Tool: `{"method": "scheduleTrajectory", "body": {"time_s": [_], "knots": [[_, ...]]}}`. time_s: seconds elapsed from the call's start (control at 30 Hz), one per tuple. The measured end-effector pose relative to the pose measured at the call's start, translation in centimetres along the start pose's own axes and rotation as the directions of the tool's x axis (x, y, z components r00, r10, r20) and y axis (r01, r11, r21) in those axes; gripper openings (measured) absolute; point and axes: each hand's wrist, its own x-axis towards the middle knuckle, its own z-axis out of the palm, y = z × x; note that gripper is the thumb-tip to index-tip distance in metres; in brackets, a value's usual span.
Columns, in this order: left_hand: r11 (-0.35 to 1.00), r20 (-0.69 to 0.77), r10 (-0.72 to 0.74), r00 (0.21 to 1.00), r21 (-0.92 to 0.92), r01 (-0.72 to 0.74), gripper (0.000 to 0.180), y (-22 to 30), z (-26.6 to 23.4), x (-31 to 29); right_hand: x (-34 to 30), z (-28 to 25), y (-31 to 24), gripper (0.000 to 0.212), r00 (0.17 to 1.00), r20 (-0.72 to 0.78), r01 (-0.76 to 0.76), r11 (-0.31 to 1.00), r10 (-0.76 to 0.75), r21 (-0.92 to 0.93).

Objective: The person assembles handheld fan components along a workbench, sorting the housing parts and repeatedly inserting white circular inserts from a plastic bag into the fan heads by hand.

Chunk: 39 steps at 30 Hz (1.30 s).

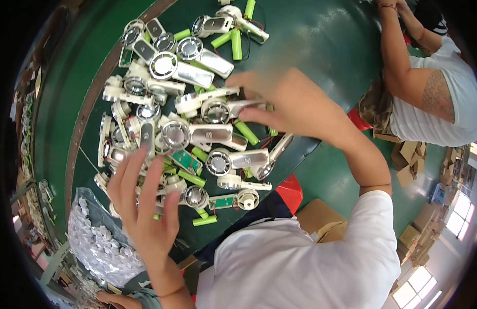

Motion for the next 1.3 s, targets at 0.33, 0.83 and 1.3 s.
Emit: {"method": "scheduleTrajectory", "body": {"time_s": [0.33,0.83,1.3], "knots": [[0.951,0.142,0.306,0.941,-0.001,-0.309,0.033,-2.1,1.6,4.9,-1.3,1.3,0.0,0.044,0.97,-0.054,0.241,0.967,-0.238,0.084],[0.985,0.243,0.173,0.954,-0.049,-0.166,0.048,-2.4,0.6,3.5,0.9,1.6,-0.1,0.037,0.812,-0.108,0.538,0.807,-0.574,-0.244],[0.978,-0.039,0.093,0.995,-0.182,-0.099,0.044,-3.0,1.9,5.7,-1.3,0.5,1.3,0.032,0.875,-0.176,0.47,0.879,-0.452,0.078]]}}
